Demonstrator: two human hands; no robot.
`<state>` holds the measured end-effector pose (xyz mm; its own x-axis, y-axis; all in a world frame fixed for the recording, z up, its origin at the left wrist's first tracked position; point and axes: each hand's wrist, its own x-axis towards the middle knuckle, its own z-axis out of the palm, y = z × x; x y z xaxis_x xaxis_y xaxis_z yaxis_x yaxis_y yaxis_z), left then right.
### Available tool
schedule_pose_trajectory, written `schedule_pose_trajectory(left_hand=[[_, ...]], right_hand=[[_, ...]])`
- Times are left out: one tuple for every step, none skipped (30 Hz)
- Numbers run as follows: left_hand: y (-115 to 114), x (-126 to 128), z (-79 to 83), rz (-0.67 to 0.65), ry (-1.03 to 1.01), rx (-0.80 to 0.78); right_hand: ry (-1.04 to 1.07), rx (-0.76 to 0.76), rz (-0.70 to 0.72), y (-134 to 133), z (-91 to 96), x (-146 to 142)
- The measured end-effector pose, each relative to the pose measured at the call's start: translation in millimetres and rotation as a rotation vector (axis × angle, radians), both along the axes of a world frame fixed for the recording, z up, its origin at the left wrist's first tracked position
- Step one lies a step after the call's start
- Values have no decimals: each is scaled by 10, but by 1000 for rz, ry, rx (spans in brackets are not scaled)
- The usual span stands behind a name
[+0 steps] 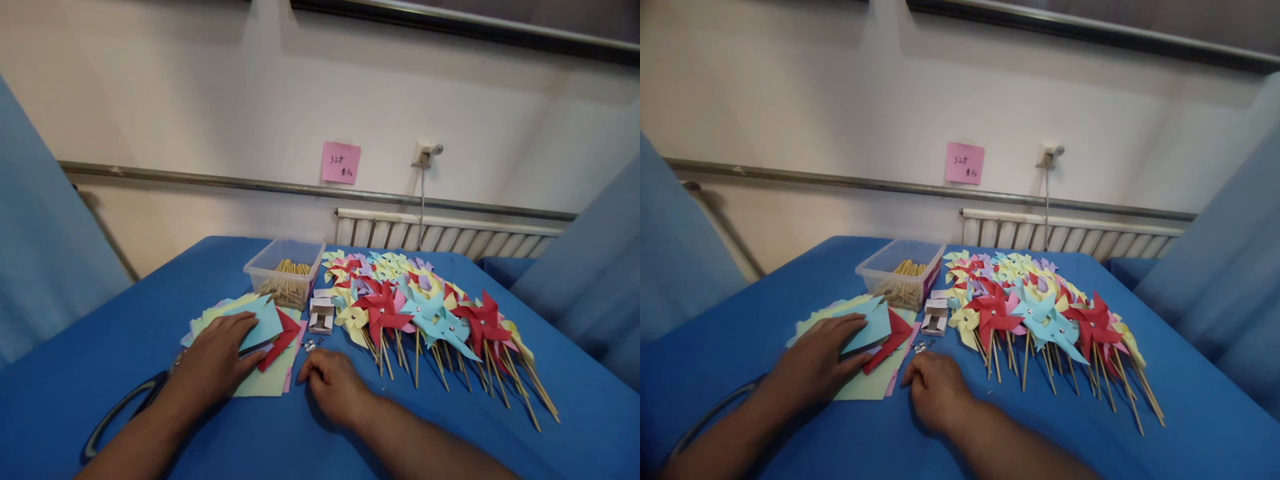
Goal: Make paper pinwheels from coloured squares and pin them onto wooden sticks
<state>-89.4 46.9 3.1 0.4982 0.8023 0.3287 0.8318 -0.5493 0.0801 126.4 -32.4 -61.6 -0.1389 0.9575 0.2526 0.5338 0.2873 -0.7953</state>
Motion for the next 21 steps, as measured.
schedule_pose_trajectory(left_hand=[[-8, 4, 2, -5, -4, 4], [-18, 10, 9, -6, -11, 2], [-28, 16, 19, 0, -16, -4], [-37, 22, 32, 17, -19, -12], [-43, 25, 45, 42, -22, -19], [-45, 26, 56, 70, -23, -25], [-44, 25, 65, 96, -23, -31], [-40, 20, 70, 119, -24, -34], [-35, 14, 73, 140, -27, -35], [-32, 6, 76, 153, -36, -34], [-34, -3, 82, 165, -51, -28], [-44, -11, 92, 177, -77, -14], [-63, -17, 110, 192, -118, 16], [-93, -17, 136, 211, -168, 49], [-133, -9, 173, 238, -234, 89], [-181, 10, 218, 273, -311, 125], [-235, 46, 269, 314, -389, 120], [-291, 98, 323, 373, -517, 131], [-346, 167, 374, 409, -643, 78], [-394, 250, 416, 430, -783, -15], [-434, 344, 444, 383, -918, -174]], right_hand=[[-2, -1, -1, -1, 3, 0], [-3, 1, -1, -1, 5, 0], [-4, 2, 0, -1, 4, 0], [-5, 4, -1, 0, 3, 1], [-7, 4, 1, 1, 0, 3], [-8, 3, 0, 2, -2, 4], [-8, -1, -1, 2, -5, 5], [-9, -7, 1, 1, -6, 6], [-9, -12, 2, -1, -7, 7], [-6, -14, 1, -4, -7, 8], [-1, -15, 2, -7, -9, 8], [5, -13, 1, -9, -12, 8], [11, -12, 1, -10, -17, 7], [20, -13, 3, -8, -25, 4], [32, -16, 3, -3, -34, 1], [54, -21, -4, 5, -43, -4], [90, -26, -21, 14, -51, -10], [143, -29, -45, 23, -54, -17], [216, -30, -71, 31, -52, -22], [305, -27, -100, 34, -43, -24], [405, -23, -127, 31, -26, -23]])
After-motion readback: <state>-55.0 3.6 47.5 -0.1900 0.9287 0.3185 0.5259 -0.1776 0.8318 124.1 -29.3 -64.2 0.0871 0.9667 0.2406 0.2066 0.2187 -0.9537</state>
